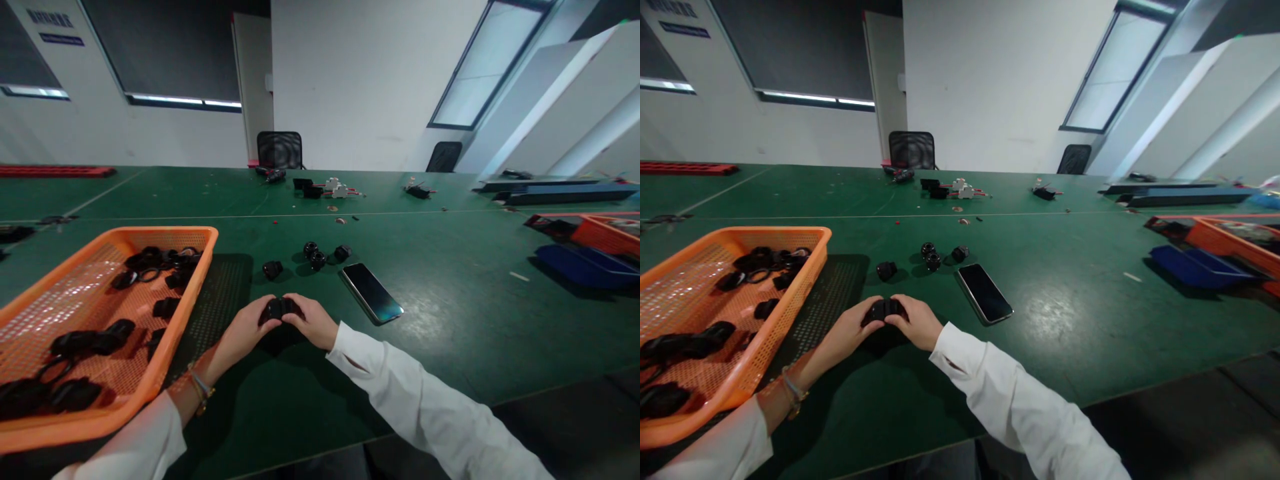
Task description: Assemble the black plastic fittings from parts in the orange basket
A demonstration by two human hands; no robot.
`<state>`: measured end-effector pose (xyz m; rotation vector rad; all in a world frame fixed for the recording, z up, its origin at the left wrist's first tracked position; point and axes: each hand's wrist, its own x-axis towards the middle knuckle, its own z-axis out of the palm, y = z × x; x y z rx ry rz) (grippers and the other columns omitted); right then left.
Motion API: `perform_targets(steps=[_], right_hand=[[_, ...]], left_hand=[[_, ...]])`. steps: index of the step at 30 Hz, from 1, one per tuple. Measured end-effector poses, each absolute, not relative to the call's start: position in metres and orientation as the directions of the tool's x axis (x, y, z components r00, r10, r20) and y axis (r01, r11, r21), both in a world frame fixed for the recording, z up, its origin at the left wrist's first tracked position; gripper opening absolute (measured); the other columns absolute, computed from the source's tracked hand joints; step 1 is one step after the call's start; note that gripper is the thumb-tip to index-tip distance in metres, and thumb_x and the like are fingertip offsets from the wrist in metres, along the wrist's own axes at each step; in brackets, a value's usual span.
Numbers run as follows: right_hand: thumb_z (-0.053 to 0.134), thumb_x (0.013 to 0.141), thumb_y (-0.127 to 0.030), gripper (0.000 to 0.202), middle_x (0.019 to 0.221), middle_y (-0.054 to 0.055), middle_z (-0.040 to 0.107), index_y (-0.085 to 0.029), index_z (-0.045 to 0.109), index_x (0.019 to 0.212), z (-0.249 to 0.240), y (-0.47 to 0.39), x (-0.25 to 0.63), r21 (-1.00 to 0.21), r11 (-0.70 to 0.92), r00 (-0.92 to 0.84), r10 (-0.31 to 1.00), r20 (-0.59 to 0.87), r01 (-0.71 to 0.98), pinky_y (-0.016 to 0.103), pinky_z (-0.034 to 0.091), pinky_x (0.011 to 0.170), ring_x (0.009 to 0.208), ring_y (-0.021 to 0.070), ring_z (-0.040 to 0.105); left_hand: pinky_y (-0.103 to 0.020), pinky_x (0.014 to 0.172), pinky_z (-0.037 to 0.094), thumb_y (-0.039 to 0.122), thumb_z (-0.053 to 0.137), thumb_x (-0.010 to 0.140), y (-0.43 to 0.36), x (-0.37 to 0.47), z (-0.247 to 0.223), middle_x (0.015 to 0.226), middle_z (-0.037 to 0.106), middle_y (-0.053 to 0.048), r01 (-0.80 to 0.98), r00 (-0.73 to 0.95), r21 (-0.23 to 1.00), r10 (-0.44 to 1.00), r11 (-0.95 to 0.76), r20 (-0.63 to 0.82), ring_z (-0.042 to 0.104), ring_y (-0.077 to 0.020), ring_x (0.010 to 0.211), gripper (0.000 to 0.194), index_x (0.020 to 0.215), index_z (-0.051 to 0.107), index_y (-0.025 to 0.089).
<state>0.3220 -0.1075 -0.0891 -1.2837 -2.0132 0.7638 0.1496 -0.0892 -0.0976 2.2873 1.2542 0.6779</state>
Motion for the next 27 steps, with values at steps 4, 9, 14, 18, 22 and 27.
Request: perform_targets(steps=[4, 9, 14, 18, 22, 27], right_hand=[[0.053, 0.076, -0.019, 0.025, 0.089, 0.006, 0.061, -0.014, 0.053, 0.1, -0.091, -0.108, 0.322, -0.772, 0.343, -0.311, 0.93, 0.197, 0.536, 0.029, 0.044, 0.073, 0.079, 0.0157, 0.056], [0.053, 0.076, -0.022, 0.027, 0.092, 0.007, 0.06, -0.014, 0.051, 0.102, -0.095, -0.107, 0.321, -0.748, 0.392, -0.307, 0.916, 0.259, 0.536, 0.03, 0.045, 0.074, 0.082, 0.0163, 0.057], [0.055, 0.076, -0.028, 0.036, 0.102, 0.011, 0.057, -0.015, 0.046, 0.107, -0.1, -0.107, 0.323, -0.588, 0.587, -0.394, 0.81, 0.435, 0.557, 0.038, 0.044, 0.084, 0.095, 0.0206, 0.054], [0.052, 0.078, -0.033, 0.036, 0.099, 0.012, 0.058, -0.015, 0.045, 0.108, -0.101, -0.109, 0.324, -0.513, 0.635, -0.417, 0.77, 0.484, 0.577, 0.039, 0.046, 0.08, 0.091, 0.0216, 0.054], [0.05, 0.079, -0.034, 0.033, 0.096, 0.012, 0.059, -0.014, 0.047, 0.105, -0.101, -0.11, 0.324, -0.506, 0.643, -0.425, 0.763, 0.487, 0.575, 0.038, 0.047, 0.078, 0.088, 0.0212, 0.055], [0.049, 0.079, -0.032, 0.032, 0.098, 0.012, 0.06, -0.013, 0.047, 0.105, -0.103, -0.113, 0.322, -0.567, 0.605, -0.373, 0.794, 0.48, 0.559, 0.036, 0.046, 0.08, 0.091, 0.0208, 0.056]], left_hand=[[-0.035, 0.088, 0.042, 0.036, 0.053, 0.072, -0.088, 0.147, -0.099, 0.105, 0.06, -0.012, 0.633, 0.484, 0.564, 0.84, -0.531, 0.247, 0.055, -0.0222, 0.099, 0.039, 0.104, 0.052, 0.014], [-0.031, 0.076, 0.046, 0.045, 0.043, 0.076, -0.093, 0.151, -0.092, 0.094, 0.063, -0.008, 0.516, 0.47, 0.709, 0.851, -0.481, 0.236, 0.059, -0.0192, 0.083, 0.042, 0.104, 0.052, 0.015], [-0.026, 0.049, 0.042, 0.05, 0.013, 0.082, -0.096, 0.17, -0.092, 0.06, 0.059, -0.004, 0.438, 0.165, 0.887, 0.983, -0.145, 0.079, 0.053, -0.015, 0.051, 0.06, 0.079, 0.06, 0.013], [-0.028, 0.051, 0.041, 0.051, 0.016, 0.08, -0.098, 0.181, -0.091, 0.051, 0.056, -0.006, 0.537, -0.021, 0.842, 0.998, -0.039, 0.06, 0.053, -0.0175, 0.049, 0.058, 0.055, 0.055, 0.016], [-0.029, 0.059, 0.043, 0.042, 0.017, 0.081, -0.101, 0.183, -0.091, 0.056, 0.061, -0.009, 0.597, -0.034, 0.796, 0.988, -0.101, 0.151, 0.058, -0.0192, 0.057, 0.053, 0.058, 0.057, 0.016], [-0.028, 0.056, 0.041, 0.035, 0.014, 0.083, -0.105, 0.179, -0.096, 0.056, 0.061, -0.009, 0.663, 0.061, 0.713, 0.966, -0.226, 0.25, 0.057, -0.018, 0.054, 0.053, 0.068, 0.06, 0.014]])
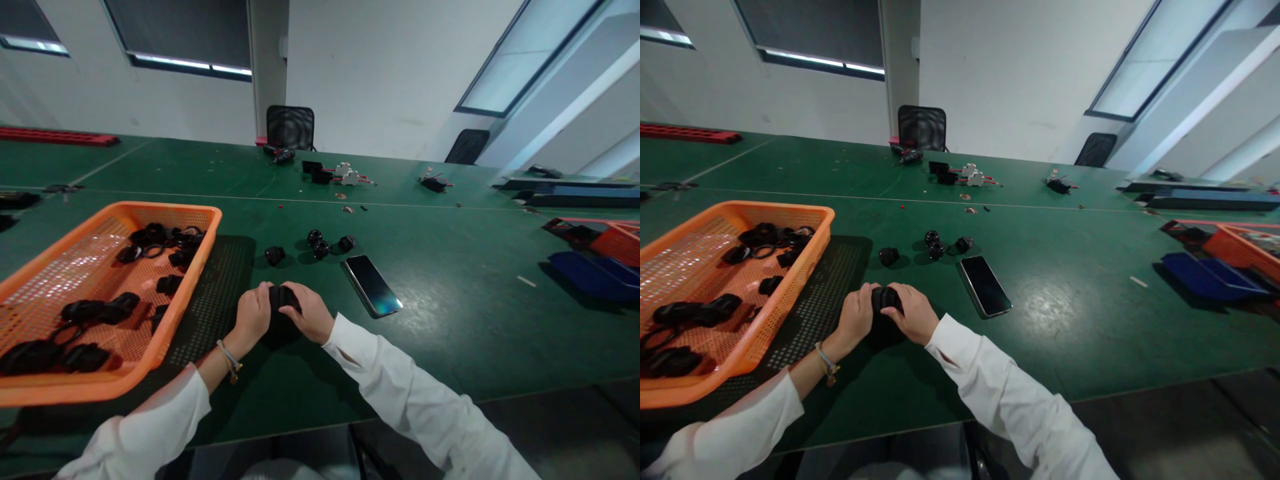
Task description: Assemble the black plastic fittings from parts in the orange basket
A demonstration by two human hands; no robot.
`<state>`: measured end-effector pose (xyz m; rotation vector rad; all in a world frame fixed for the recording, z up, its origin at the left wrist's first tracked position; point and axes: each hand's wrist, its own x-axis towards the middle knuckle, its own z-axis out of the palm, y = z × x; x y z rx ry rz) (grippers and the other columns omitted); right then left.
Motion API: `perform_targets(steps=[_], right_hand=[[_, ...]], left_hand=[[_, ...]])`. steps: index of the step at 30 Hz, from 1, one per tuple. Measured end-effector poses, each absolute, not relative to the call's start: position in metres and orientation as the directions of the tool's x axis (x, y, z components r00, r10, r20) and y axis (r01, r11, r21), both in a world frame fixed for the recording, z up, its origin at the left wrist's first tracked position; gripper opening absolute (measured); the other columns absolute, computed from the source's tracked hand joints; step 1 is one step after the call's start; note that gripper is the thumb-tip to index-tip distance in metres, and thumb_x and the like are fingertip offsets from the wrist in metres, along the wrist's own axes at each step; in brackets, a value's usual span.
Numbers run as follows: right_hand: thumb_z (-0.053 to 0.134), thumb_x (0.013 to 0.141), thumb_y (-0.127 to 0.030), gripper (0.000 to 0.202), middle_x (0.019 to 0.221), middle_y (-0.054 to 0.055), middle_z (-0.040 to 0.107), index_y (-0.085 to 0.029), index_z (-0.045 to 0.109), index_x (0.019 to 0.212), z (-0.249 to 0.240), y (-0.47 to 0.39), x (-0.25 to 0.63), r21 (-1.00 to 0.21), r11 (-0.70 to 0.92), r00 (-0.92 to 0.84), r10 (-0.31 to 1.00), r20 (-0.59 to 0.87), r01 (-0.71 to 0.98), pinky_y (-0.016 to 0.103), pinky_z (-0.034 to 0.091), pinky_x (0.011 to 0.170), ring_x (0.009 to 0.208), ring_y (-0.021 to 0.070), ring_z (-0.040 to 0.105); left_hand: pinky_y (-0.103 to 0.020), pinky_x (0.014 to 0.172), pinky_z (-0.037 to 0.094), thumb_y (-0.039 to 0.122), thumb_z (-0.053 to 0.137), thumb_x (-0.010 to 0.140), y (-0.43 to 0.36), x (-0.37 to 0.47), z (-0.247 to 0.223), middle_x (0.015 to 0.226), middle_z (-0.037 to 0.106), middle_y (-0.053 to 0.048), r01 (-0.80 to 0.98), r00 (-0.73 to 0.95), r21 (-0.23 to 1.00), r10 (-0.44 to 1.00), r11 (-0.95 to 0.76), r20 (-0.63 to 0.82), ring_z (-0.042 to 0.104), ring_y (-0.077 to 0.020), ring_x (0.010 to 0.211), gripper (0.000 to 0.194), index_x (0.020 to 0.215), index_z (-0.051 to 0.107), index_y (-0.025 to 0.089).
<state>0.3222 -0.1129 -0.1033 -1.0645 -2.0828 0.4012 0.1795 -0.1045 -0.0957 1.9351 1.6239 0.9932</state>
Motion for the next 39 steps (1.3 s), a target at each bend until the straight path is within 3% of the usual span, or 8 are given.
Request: perform_targets(steps=[5, 8, 12, 15, 20, 32, 39], right_hand=[[0.052, 0.078, -0.032, 0.032, 0.1, 0.011, 0.06, -0.015, 0.047, 0.105, -0.104, -0.115, 0.321, -0.616, 0.566, -0.34, 0.824, 0.454, 0.549, 0.034, 0.046, 0.081, 0.093, 0.0195, 0.057], [0.052, 0.078, -0.032, 0.033, 0.099, 0.011, 0.059, -0.016, 0.046, 0.106, -0.102, -0.114, 0.322, -0.595, 0.586, -0.343, 0.808, 0.479, 0.55, 0.035, 0.046, 0.081, 0.092, 0.0196, 0.056], [0.051, 0.079, -0.032, 0.034, 0.094, 0.01, 0.058, -0.016, 0.046, 0.108, -0.098, -0.11, 0.325, -0.497, 0.667, -0.431, 0.742, 0.514, 0.555, 0.036, 0.046, 0.078, 0.087, 0.0202, 0.054], [0.049, 0.08, -0.032, 0.033, 0.093, 0.011, 0.057, -0.015, 0.046, 0.109, -0.095, -0.109, 0.327, -0.419, 0.719, -0.488, 0.688, 0.537, 0.554, 0.038, 0.046, 0.077, 0.086, 0.0209, 0.052], [0.044, 0.082, -0.035, 0.037, 0.096, 0.013, 0.057, -0.014, 0.043, 0.112, -0.095, -0.11, 0.327, -0.393, 0.741, -0.52, 0.666, 0.535, 0.544, 0.038, 0.045, 0.076, 0.085, 0.0219, 0.052], [0.045, 0.082, -0.039, 0.035, 0.098, 0.011, 0.059, -0.015, 0.045, 0.107, -0.101, -0.117, 0.323, -0.572, 0.61, -0.4, 0.792, 0.461, 0.549, 0.036, 0.046, 0.081, 0.09, 0.0204, 0.056], [0.048, 0.08, -0.039, 0.037, 0.102, 0.01, 0.057, -0.017, 0.044, 0.111, -0.1, -0.114, 0.325, -0.591, 0.599, -0.398, 0.801, 0.448, 0.54, 0.036, 0.044, 0.084, 0.094, 0.0198, 0.054]], left_hand=[[-0.028, 0.057, 0.04, 0.033, 0.016, 0.083, -0.105, 0.175, -0.096, 0.061, 0.062, -0.008, 0.686, 0.133, 0.66, 0.944, -0.307, 0.302, 0.058, -0.0183, 0.057, 0.051, 0.077, 0.062, 0.014], [-0.027, 0.057, 0.04, 0.035, 0.017, 0.083, -0.103, 0.176, -0.092, 0.059, 0.061, -0.005, 0.621, 0.145, 0.723, 0.951, -0.303, 0.275, 0.057, -0.0171, 0.057, 0.049, 0.075, 0.061, 0.015], [-0.026, 0.055, 0.04, 0.044, 0.019, 0.082, -0.1, 0.18, -0.089, 0.055, 0.057, -0.003, 0.468, 0.06, 0.871, 0.989, -0.148, 0.136, 0.054, -0.0156, 0.055, 0.051, 0.061, 0.056, 0.017], [-0.026, 0.048, 0.035, 0.049, 0.022, 0.079, -0.099, 0.181, -0.091, 0.045, 0.05, -0.001, 0.458, -0.003, 0.889, 1.0, -0.01, 0.013, 0.047, -0.0144, 0.045, 0.049, 0.048, 0.046, 0.019], [-0.025, 0.049, 0.036, 0.04, 0.022, 0.08, -0.103, 0.182, -0.092, 0.046, 0.05, -0.002, 0.499, -0.025, 0.865, 0.997, -0.055, 0.078, 0.049, -0.0149, 0.047, 0.042, 0.05, 0.043, 0.02], [-0.027, 0.061, 0.04, 0.037, 0.016, 0.084, -0.111, 0.181, -0.094, 0.063, 0.061, -0.008, 0.6, 0.036, 0.783, 0.983, -0.165, 0.179, 0.057, -0.017, 0.061, 0.051, 0.073, 0.06, 0.013], [-0.025, 0.058, 0.04, 0.038, 0.02, 0.083, -0.103, 0.182, -0.089, 0.057, 0.057, -0.003, 0.526, 0.051, 0.839, 0.99, -0.139, 0.132, 0.054, -0.015, 0.057, 0.047, 0.064, 0.057, 0.015]])
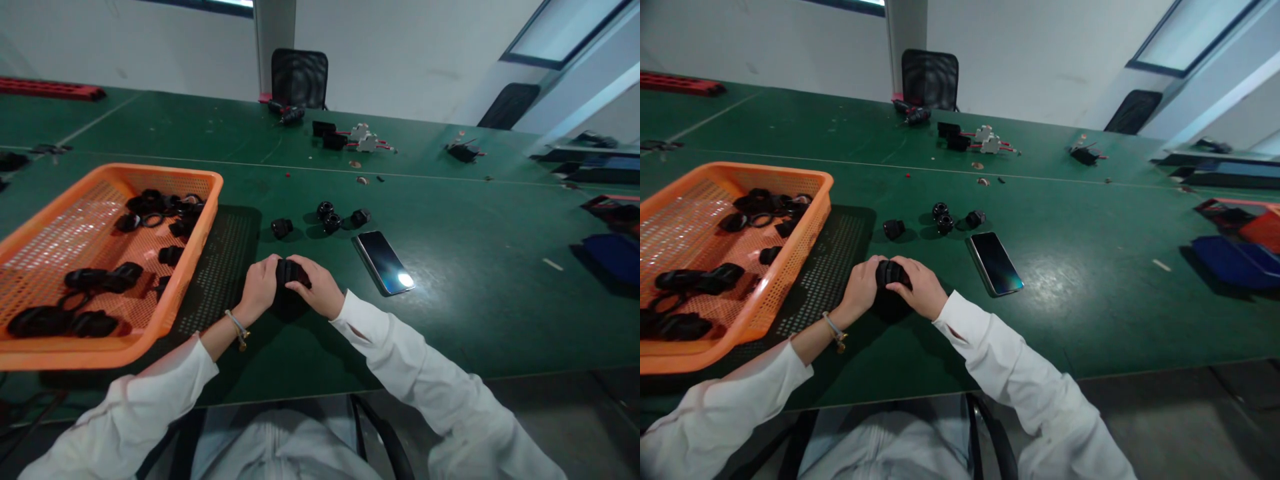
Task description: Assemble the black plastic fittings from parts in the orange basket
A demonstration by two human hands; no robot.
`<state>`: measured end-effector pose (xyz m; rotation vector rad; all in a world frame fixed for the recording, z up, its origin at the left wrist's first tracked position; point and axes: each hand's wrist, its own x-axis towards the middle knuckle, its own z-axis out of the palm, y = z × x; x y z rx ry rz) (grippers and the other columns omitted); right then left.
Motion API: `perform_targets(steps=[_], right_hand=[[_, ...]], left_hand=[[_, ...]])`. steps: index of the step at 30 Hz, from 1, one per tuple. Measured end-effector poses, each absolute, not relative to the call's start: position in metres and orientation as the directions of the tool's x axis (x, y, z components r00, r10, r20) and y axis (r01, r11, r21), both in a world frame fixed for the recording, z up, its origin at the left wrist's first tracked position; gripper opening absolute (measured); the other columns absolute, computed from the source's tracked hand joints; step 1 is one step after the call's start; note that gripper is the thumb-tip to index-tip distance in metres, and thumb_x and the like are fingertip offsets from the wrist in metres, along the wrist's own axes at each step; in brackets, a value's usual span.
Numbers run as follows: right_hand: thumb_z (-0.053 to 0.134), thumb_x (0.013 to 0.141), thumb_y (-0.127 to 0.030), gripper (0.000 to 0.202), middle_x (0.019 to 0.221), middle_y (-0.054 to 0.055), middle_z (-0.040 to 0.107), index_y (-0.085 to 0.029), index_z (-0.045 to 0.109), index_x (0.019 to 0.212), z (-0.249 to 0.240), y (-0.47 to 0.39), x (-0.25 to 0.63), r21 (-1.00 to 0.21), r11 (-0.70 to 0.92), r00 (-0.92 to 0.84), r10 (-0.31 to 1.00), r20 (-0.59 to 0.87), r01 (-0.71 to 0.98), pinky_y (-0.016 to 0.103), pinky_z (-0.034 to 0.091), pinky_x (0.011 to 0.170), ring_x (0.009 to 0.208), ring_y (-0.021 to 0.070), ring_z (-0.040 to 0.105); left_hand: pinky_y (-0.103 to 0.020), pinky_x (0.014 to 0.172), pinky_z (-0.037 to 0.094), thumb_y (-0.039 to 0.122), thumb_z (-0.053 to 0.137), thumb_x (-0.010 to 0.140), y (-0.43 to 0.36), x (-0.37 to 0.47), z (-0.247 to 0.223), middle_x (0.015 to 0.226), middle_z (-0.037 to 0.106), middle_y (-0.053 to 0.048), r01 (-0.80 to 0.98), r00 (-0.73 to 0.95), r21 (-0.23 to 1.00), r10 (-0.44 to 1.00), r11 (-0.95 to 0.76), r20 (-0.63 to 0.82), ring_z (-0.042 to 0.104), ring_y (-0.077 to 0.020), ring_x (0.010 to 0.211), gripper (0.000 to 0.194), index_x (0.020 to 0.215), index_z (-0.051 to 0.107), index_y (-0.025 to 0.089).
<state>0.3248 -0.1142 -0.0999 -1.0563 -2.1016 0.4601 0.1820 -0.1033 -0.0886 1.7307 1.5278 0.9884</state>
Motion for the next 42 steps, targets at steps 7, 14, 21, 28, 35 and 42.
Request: perform_targets(steps=[7, 14, 21, 28, 35, 42], right_hand=[[0.042, 0.083, -0.039, 0.039, 0.099, 0.012, 0.056, -0.015, 0.042, 0.114, -0.095, -0.114, 0.328, -0.484, 0.669, -0.481, 0.742, 0.466, 0.563, 0.039, 0.044, 0.079, 0.089, 0.0222, 0.052], [0.039, 0.083, -0.042, 0.039, 0.097, 0.012, 0.057, -0.015, 0.043, 0.111, -0.095, -0.116, 0.327, -0.49, 0.678, -0.497, 0.735, 0.461, 0.548, 0.038, 0.045, 0.078, 0.086, 0.0219, 0.053], [0.045, 0.082, -0.038, 0.035, 0.098, 0.011, 0.058, -0.015, 0.046, 0.108, -0.099, -0.119, 0.321, -0.609, 0.581, -0.396, 0.814, 0.425, 0.54, 0.036, 0.045, 0.082, 0.091, 0.0205, 0.055], [0.05, 0.078, -0.028, 0.028, 0.095, 0.007, 0.061, -0.016, 0.05, 0.104, -0.096, -0.12, 0.318, -0.769, 0.384, -0.295, 0.918, 0.263, 0.511, 0.03, 0.046, 0.076, 0.085, 0.017, 0.058], [0.05, 0.078, -0.024, 0.026, 0.09, 0.005, 0.062, -0.015, 0.051, 0.102, -0.092, -0.12, 0.317, -0.84, 0.302, -0.275, 0.942, 0.191, 0.451, 0.029, 0.046, 0.074, 0.08, 0.0157, 0.058], [0.049, 0.079, -0.029, 0.03, 0.101, 0.007, 0.058, -0.018, 0.046, 0.107, -0.095, -0.115, 0.32, -0.749, 0.445, -0.314, 0.892, 0.324, 0.491, 0.032, 0.045, 0.081, 0.091, 0.0176, 0.056]], left_hand=[[-0.026, 0.051, 0.039, 0.042, 0.018, 0.084, -0.102, 0.182, -0.089, 0.049, 0.055, -0.003, 0.541, 0.01, 0.841, 1.0, -0.014, 0.011, 0.052, -0.0151, 0.049, 0.054, 0.058, 0.057, 0.015], [-0.029, 0.067, 0.042, 0.025, 0.022, 0.085, -0.106, 0.181, -0.101, 0.072, 0.065, -0.009, 0.761, 0.036, 0.632, 0.982, -0.146, 0.184, 0.059, -0.0192, 0.069, 0.04, 0.079, 0.06, 0.014], [-0.026, 0.058, 0.04, 0.024, 0.015, 0.086, -0.109, 0.182, -0.096, 0.065, 0.064, -0.008, 0.809, 0.052, 0.571, 0.985, -0.138, 0.166, 0.058, -0.0173, 0.059, 0.047, 0.079, 0.061, 0.014], [-0.023, 0.055, 0.036, 0.027, 0.015, 0.085, -0.11, 0.178, -0.092, 0.062, 0.064, -0.006, 0.823, 0.085, 0.525, 0.96, -0.218, 0.266, 0.058, -0.0145, 0.058, 0.049, 0.081, 0.062, 0.015], [-0.023, 0.054, 0.034, 0.029, 0.017, 0.084, -0.109, 0.176, -0.089, 0.06, 0.061, -0.005, 0.835, 0.147, 0.474, 0.943, -0.279, 0.298, 0.056, -0.0147, 0.056, 0.046, 0.078, 0.061, 0.015], [-0.023, 0.057, 0.037, 0.034, 0.017, 0.084, -0.105, 0.18, -0.086, 0.059, 0.057, -0.002, 0.641, 0.11, 0.726, 0.966, -0.249, 0.234, 0.054, -0.0143, 0.057, 0.045, 0.069, 0.056, 0.017]])
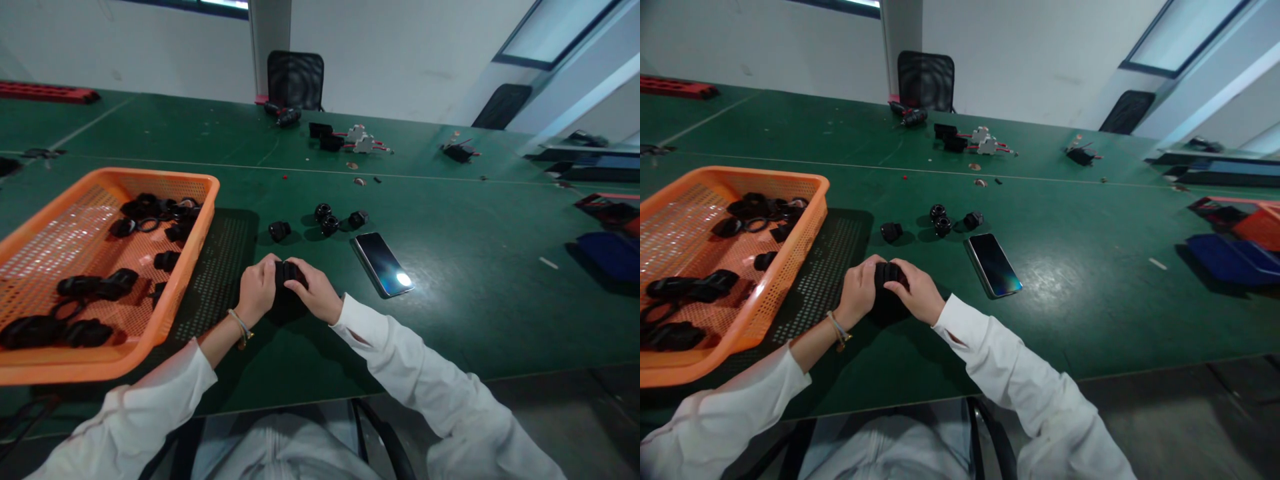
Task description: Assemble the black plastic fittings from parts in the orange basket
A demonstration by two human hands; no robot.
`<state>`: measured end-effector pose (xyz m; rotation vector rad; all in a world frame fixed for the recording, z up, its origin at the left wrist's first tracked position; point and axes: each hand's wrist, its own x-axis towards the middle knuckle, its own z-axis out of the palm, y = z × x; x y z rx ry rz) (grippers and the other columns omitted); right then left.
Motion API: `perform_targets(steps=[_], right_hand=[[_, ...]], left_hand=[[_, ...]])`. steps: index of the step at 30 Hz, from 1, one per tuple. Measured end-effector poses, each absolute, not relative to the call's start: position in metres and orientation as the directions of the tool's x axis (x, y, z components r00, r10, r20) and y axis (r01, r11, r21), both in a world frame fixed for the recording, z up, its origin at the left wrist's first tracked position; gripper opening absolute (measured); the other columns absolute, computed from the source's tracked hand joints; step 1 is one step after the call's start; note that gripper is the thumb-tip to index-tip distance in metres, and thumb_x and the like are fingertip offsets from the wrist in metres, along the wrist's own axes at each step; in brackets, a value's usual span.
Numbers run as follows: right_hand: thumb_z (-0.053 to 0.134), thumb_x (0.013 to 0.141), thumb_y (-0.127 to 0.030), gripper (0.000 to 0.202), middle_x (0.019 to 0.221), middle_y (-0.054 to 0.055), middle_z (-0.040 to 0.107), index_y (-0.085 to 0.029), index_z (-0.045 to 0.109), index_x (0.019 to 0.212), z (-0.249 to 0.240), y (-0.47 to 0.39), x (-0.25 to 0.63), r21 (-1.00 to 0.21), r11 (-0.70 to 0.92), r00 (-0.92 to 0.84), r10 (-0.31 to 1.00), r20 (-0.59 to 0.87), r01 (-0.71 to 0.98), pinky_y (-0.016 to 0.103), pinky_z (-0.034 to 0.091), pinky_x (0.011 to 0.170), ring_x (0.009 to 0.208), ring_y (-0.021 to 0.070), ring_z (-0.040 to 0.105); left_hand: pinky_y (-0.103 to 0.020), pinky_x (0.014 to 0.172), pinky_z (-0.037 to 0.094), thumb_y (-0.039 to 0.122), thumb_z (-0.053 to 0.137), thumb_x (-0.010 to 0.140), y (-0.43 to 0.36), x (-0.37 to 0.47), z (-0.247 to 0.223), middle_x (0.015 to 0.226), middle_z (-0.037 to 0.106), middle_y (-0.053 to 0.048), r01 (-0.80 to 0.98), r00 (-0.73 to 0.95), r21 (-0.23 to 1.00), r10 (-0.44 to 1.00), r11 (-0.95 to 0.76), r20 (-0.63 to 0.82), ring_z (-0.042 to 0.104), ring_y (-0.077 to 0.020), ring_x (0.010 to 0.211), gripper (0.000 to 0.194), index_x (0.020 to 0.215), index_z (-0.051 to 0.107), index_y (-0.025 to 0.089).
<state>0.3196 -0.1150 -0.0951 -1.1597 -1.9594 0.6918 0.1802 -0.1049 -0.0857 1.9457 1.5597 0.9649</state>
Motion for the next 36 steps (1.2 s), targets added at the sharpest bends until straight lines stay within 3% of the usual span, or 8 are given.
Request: perform_targets(steps=[3, 6, 17, 22, 27, 31, 36], right_hand=[[0.049, 0.08, -0.033, 0.033, 0.099, 0.009, 0.057, -0.017, 0.045, 0.109, -0.096, -0.111, 0.325, -0.626, 0.57, -0.413, 0.82, 0.396, 0.532, 0.035, 0.044, 0.082, 0.092, 0.0197, 0.053], [0.045, 0.082, -0.037, 0.035, 0.097, 0.011, 0.056, -0.015, 0.044, 0.11, -0.095, -0.111, 0.327, -0.53, 0.643, -0.471, 0.766, 0.437, 0.553, 0.037, 0.045, 0.079, 0.09, 0.0212, 0.052], [0.036, 0.083, -0.045, 0.042, 0.093, 0.014, 0.057, -0.011, 0.044, 0.107, -0.092, -0.112, 0.323, -0.348, 0.718, -0.534, 0.687, 0.494, 0.602, 0.038, 0.044, 0.073, 0.079, 0.022, 0.05], [0.036, 0.084, -0.043, 0.038, 0.091, 0.013, 0.057, -0.012, 0.045, 0.104, -0.093, -0.116, 0.32, -0.437, 0.666, -0.466, 0.741, 0.483, 0.605, 0.037, 0.045, 0.07, 0.078, 0.0214, 0.052], [0.043, 0.083, -0.037, 0.033, 0.099, 0.012, 0.058, -0.014, 0.045, 0.106, -0.096, -0.12, 0.317, -0.581, 0.572, -0.379, 0.819, 0.43, 0.578, 0.036, 0.044, 0.08, 0.09, 0.0211, 0.054], [0.048, 0.08, -0.029, 0.028, 0.1, 0.01, 0.058, -0.016, 0.048, 0.104, -0.093, -0.122, 0.314, -0.698, 0.434, -0.309, 0.9, 0.308, 0.569, 0.033, 0.043, 0.081, 0.092, 0.0193, 0.055], [0.048, 0.079, -0.024, 0.024, 0.093, 0.007, 0.06, -0.016, 0.05, 0.101, -0.083, -0.123, 0.312, -0.792, 0.264, -0.25, 0.957, 0.145, 0.55, 0.029, 0.042, 0.074, 0.084, 0.0173, 0.056]], left_hand=[[-0.023, 0.058, 0.039, 0.037, 0.019, 0.083, -0.103, 0.183, -0.086, 0.059, 0.057, -0.002, 0.537, 0.06, 0.829, 0.987, -0.155, 0.146, 0.053, -0.014, 0.057, 0.044, 0.065, 0.054, 0.017], [-0.024, 0.057, 0.039, 0.039, 0.02, 0.083, -0.103, 0.184, -0.087, 0.056, 0.057, -0.002, 0.504, 0.031, 0.858, 0.995, -0.101, 0.1, 0.053, -0.014, 0.055, 0.045, 0.061, 0.052, 0.017], [-0.03, 0.065, 0.043, 0.025, 0.018, 0.083, -0.104, 0.185, -0.092, 0.067, 0.064, -0.008, 0.711, 0.042, 0.689, 0.986, -0.142, 0.16, 0.059, -0.0191, 0.066, 0.041, 0.07, 0.056, 0.016], [-0.027, 0.06, 0.042, 0.024, 0.019, 0.084, -0.106, 0.185, -0.09, 0.064, 0.064, -0.007, 0.712, 0.035, 0.689, 0.986, -0.139, 0.162, 0.059, -0.0178, 0.064, 0.041, 0.068, 0.056, 0.017], [-0.025, 0.055, 0.04, 0.025, 0.015, 0.085, -0.108, 0.185, -0.089, 0.057, 0.061, -0.006, 0.671, 0.022, 0.724, 0.98, -0.16, 0.197, 0.058, -0.0161, 0.057, 0.047, 0.064, 0.056, 0.017], [-0.025, 0.055, 0.041, 0.025, 0.014, 0.085, -0.109, 0.184, -0.09, 0.058, 0.061, -0.006, 0.684, 0.03, 0.703, 0.97, -0.195, 0.24, 0.058, -0.0158, 0.057, 0.048, 0.069, 0.059, 0.016], [-0.024, 0.052, 0.038, 0.026, 0.016, 0.085, -0.108, 0.18, -0.091, 0.059, 0.063, -0.006, 0.76, 0.092, 0.589, 0.943, -0.274, 0.32, 0.058, -0.0153, 0.055, 0.047, 0.074, 0.06, 0.015]])
